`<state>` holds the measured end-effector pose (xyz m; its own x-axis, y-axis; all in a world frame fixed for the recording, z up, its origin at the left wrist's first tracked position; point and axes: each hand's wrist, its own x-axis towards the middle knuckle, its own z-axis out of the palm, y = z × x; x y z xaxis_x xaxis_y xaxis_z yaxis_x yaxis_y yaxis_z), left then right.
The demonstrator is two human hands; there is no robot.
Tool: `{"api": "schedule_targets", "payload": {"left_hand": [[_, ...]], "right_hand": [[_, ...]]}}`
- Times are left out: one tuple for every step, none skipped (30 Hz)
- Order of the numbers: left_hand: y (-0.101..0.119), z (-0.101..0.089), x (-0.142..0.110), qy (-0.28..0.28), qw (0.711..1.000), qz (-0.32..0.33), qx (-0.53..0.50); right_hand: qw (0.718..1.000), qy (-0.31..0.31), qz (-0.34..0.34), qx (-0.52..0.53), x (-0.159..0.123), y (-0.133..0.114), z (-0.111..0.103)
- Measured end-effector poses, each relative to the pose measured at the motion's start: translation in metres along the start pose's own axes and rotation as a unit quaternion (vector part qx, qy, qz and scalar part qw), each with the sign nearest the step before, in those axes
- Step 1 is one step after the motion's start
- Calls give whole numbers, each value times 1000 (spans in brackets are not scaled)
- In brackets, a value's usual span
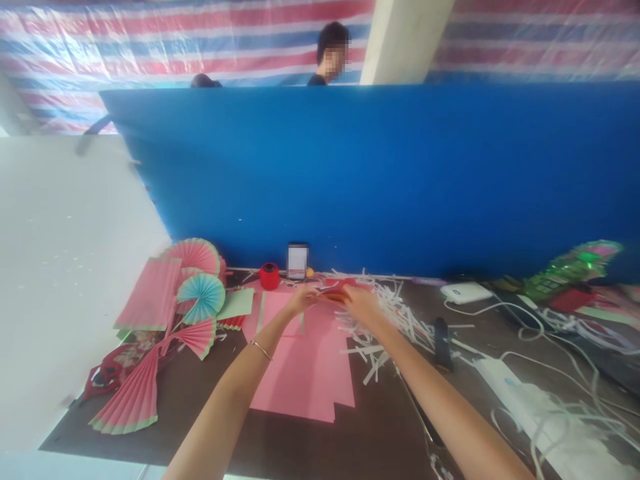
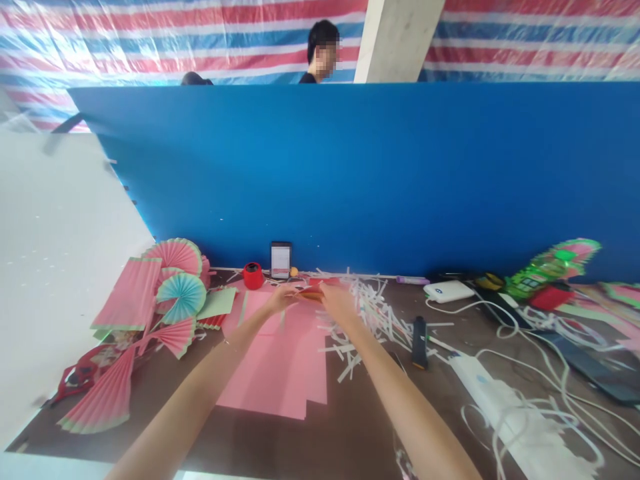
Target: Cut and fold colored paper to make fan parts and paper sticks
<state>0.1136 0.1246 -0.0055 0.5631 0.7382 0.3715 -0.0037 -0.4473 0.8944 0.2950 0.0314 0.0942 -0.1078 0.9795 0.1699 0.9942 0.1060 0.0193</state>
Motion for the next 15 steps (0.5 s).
{"api": "schedule_targets", "payload": {"left_hand": [[-2,0,0,-2,1000,2,2],[-4,-1,0,-3,1000,5,5],[-5,-1,-1,-5,1000,6,8],[-6,-2,-2,-7,1000,8,11],[-7,-2,-2,-10,1000,8,14],[-7,-3,-3,-13,1000,8,17],[-8,-3,-3,-17,1000,8,20],[-8,-3,-4,-22,999,7,22],[-9,-3,-4,-25,999,5,24],[-10,-3,-3,-29,999,3,25],[-10,-2,-2,-32,999,0,25],[-11,-2,-1,-34,999,-3,24],[-11,-2,0,-36,999,-5,23],[-11,-2,1,-38,999,-7,22],[-11,-1,2,-40,999,-9,20]], "right_hand": [[1000,0,-16,-8,0,0,1],[999,-1,-33,-16,0,-1,3],[998,-1,-50,-24,0,-1,4],[997,0,-64,-32,0,-2,6],[996,0,-75,-39,1,-2,7],[995,1,-84,-47,1,-3,8],[994,2,-91,-54,1,-4,8],[994,2,-97,-60,1,-4,8],[993,1,-103,-65,2,-5,7],[992,0,-110,-70,2,-5,6],[990,-1,-118,-73,3,-4,5],[989,-3,-125,-76,3,-4,4],[988,-5,-133,-78,4,-3,3],[987,-6,-138,-80,4,-2,2],[987,-7,-142,-81,4,-1,1]]}}
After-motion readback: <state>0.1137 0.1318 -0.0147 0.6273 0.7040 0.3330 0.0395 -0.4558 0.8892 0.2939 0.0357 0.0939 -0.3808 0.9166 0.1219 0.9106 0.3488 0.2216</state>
